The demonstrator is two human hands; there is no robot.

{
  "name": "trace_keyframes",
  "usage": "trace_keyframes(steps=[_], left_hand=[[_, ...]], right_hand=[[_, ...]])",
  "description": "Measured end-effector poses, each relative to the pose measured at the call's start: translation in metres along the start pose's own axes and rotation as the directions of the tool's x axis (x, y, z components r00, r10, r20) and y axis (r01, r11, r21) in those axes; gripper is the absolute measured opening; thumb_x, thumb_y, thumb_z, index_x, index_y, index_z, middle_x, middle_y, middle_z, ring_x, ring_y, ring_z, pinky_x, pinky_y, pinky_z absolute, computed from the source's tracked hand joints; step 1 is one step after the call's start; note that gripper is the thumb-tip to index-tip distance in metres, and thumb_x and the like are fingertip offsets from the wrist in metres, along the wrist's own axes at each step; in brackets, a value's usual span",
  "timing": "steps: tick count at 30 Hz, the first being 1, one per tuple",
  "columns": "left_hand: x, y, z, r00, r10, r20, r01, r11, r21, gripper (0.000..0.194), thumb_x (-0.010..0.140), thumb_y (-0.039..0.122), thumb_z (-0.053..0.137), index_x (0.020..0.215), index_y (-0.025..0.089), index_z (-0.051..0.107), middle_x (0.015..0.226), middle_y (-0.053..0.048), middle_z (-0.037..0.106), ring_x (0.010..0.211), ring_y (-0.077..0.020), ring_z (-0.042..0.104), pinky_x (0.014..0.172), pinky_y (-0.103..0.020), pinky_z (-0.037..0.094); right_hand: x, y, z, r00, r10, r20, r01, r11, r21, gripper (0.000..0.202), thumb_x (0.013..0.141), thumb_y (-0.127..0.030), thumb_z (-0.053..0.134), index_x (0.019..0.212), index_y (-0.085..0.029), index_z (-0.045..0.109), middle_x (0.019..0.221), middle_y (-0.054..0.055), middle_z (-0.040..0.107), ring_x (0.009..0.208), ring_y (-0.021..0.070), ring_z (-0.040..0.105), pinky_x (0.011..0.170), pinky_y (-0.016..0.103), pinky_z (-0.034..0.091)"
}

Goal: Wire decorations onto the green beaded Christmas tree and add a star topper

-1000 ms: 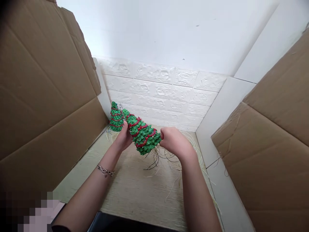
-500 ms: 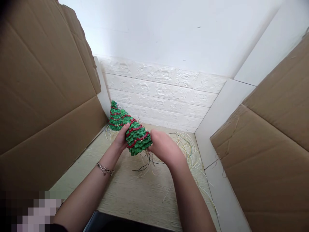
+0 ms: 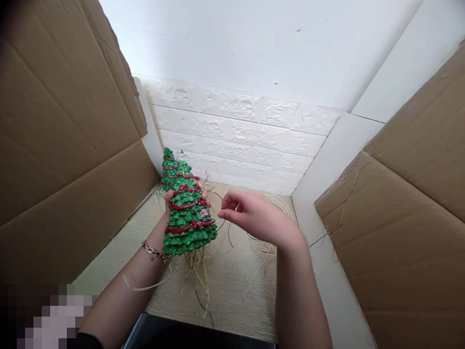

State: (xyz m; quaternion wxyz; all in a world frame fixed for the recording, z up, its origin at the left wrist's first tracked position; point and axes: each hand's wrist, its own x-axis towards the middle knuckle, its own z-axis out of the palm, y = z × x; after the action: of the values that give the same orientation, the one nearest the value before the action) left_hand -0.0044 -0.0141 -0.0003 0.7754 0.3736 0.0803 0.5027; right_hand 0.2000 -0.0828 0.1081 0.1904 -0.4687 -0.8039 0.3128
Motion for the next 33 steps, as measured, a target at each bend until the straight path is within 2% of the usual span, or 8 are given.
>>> trace_keyframes(steps=[4, 7, 10, 13, 18, 23, 28, 33], left_hand=[[0.0, 0.001, -0.009, 0.999, 0.033, 0.026, -0.033, 0.999, 0.021, 0.065, 0.042, 0.066, 0.069, 0.086, 0.02, 0.054, 0.069, -0.002, 0.058, 0.067, -0.0203, 0.06, 0.068, -0.036, 0.049], [-0.003, 0.002, -0.008, 0.997, 0.065, -0.046, -0.064, 0.998, 0.01, 0.069, 0.043, 0.075, 0.063, 0.085, 0.021, 0.051, 0.065, 0.0, 0.055, 0.062, -0.0181, 0.058, 0.07, -0.039, 0.048], [-0.004, 0.003, -0.002, 0.991, 0.097, -0.096, -0.1, 0.995, -0.027, 0.067, 0.046, 0.077, 0.06, 0.083, 0.021, 0.052, 0.061, 0.001, 0.052, 0.055, -0.015, 0.054, 0.072, -0.04, 0.048], [-0.004, 0.004, 0.001, 0.986, 0.117, -0.118, -0.124, 0.991, -0.052, 0.066, 0.045, 0.077, 0.06, 0.079, 0.022, 0.052, 0.058, 0.001, 0.05, 0.053, -0.0143, 0.051, 0.068, -0.039, 0.048], [-0.004, 0.006, 0.005, 0.982, 0.096, -0.165, -0.107, 0.992, -0.065, 0.068, 0.037, 0.074, 0.066, 0.078, 0.022, 0.049, 0.057, 0.003, 0.049, 0.052, -0.0128, 0.047, 0.067, -0.038, 0.047], [-0.006, 0.006, 0.01, 0.973, 0.092, -0.211, -0.109, 0.992, -0.07, 0.069, 0.039, 0.077, 0.061, 0.078, 0.022, 0.047, 0.055, 0.003, 0.047, 0.05, -0.0113, 0.042, 0.067, -0.038, 0.045], [-0.006, 0.001, 0.006, 0.988, 0.079, -0.135, -0.096, 0.987, -0.127, 0.065, 0.044, 0.076, 0.061, 0.077, 0.021, 0.05, 0.057, 0.002, 0.049, 0.05, -0.0117, 0.045, 0.061, -0.033, 0.047], [-0.009, -0.005, 0.0, 0.993, 0.103, -0.064, -0.109, 0.988, -0.107, 0.065, 0.053, 0.081, 0.05, 0.084, 0.023, 0.052, 0.062, 0.001, 0.051, 0.056, -0.0141, 0.052, 0.07, -0.036, 0.049]], right_hand=[[0.008, -0.001, 0.006, 0.998, 0.058, -0.015, -0.06, 0.989, -0.138, 0.023, 0.085, -0.042, 0.049, 0.084, -0.021, 0.059, 0.081, 0.0, 0.061, 0.068, 0.0108, 0.051, 0.057, 0.023, 0.037], [0.01, -0.002, 0.01, 0.997, 0.069, 0.03, -0.063, 0.985, -0.162, 0.023, 0.085, -0.042, 0.05, 0.089, -0.022, 0.06, 0.086, 0.001, 0.063, 0.071, 0.0117, 0.053, 0.059, 0.023, 0.038], [0.012, -0.001, 0.013, 0.997, 0.06, 0.046, -0.049, 0.978, -0.203, 0.019, 0.085, -0.03, 0.049, 0.095, -0.021, 0.062, 0.088, 0.003, 0.065, 0.075, 0.0127, 0.055, 0.063, 0.025, 0.04], [0.014, 0.0, 0.016, 0.998, 0.034, 0.049, -0.022, 0.973, -0.229, 0.022, 0.084, -0.02, 0.046, 0.095, -0.021, 0.065, 0.091, 0.003, 0.066, 0.078, 0.0135, 0.057, 0.069, 0.027, 0.04], [0.012, -0.008, 0.022, 0.992, -0.055, 0.111, 0.071, 0.987, -0.141, 0.018, 0.085, -0.03, 0.052, 0.091, -0.021, 0.065, 0.086, 0.002, 0.066, 0.075, 0.0133, 0.057, 0.065, 0.026, 0.041], [0.011, -0.017, 0.031, 0.982, -0.15, 0.113, 0.168, 0.97, -0.176, 0.015, 0.085, -0.024, 0.052, 0.079, -0.02, 0.064, 0.075, -0.001, 0.063, 0.068, 0.0102, 0.052, 0.061, 0.023, 0.035], [0.014, -0.023, 0.036, 0.967, -0.225, 0.122, 0.245, 0.952, -0.184, 0.016, 0.085, -0.019, 0.052, 0.073, -0.018, 0.062, 0.069, -0.003, 0.06, 0.062, 0.0077, 0.048, 0.058, 0.022, 0.032], [0.015, -0.024, 0.04, 0.96, -0.242, 0.143, 0.266, 0.946, -0.183, 0.016, 0.084, -0.017, 0.052, 0.069, -0.017, 0.06, 0.069, -0.003, 0.057, 0.061, 0.0073, 0.046, 0.057, 0.021, 0.03]])
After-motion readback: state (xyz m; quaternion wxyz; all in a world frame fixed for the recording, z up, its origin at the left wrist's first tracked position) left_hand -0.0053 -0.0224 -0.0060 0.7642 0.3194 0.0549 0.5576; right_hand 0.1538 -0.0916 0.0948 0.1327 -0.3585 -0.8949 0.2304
